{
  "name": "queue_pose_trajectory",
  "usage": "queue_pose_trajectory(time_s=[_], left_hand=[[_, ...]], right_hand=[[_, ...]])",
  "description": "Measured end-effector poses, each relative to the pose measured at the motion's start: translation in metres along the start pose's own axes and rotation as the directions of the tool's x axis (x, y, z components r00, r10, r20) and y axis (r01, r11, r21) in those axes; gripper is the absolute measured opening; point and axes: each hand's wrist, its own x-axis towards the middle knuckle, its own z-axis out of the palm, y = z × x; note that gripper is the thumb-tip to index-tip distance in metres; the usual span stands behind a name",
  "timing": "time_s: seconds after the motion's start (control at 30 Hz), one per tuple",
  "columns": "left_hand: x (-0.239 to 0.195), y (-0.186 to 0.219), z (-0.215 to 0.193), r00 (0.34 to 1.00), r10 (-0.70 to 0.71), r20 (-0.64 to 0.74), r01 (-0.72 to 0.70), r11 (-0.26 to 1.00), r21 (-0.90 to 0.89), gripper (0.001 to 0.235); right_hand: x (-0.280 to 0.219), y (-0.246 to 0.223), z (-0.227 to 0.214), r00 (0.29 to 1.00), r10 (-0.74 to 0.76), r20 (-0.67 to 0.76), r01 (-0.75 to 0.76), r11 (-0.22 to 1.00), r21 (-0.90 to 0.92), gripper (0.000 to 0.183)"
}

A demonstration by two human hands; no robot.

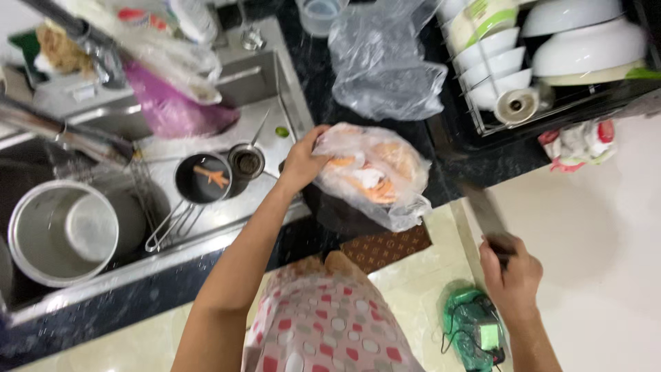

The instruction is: The person retrieves a plastic container from a refrigerator, then opens a freezer drawer to take out a bag of frozen food and brings it to a sink.

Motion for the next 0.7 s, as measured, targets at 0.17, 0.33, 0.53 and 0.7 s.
queue_pose_trajectory(time_s=[0.17,0.33,0.53,0.7], left_hand=[[0.004,-0.002,0.002,0.999,-0.04,-0.005,0.04,0.999,0.018,0.058],[0.02,-0.006,-0.001,0.996,0.083,-0.017,-0.082,0.996,0.043,0.062],[0.009,0.006,-0.001,1.0,-0.006,-0.007,0.006,1.0,-0.017,0.06],[-0.001,0.008,-0.002,0.999,-0.038,0.015,0.038,0.999,-0.006,0.065]], right_hand=[[-0.009,-0.01,0.043,0.905,0.134,0.403,0.011,0.941,-0.339,0.036],[0.009,-0.004,0.01,0.954,0.165,0.249,-0.091,0.955,-0.282,0.035],[0.007,-0.012,0.021,0.82,0.341,0.46,-0.089,0.87,-0.485,0.027],[0.014,-0.025,-0.017,0.926,0.19,0.326,-0.035,0.903,-0.428,0.024]])
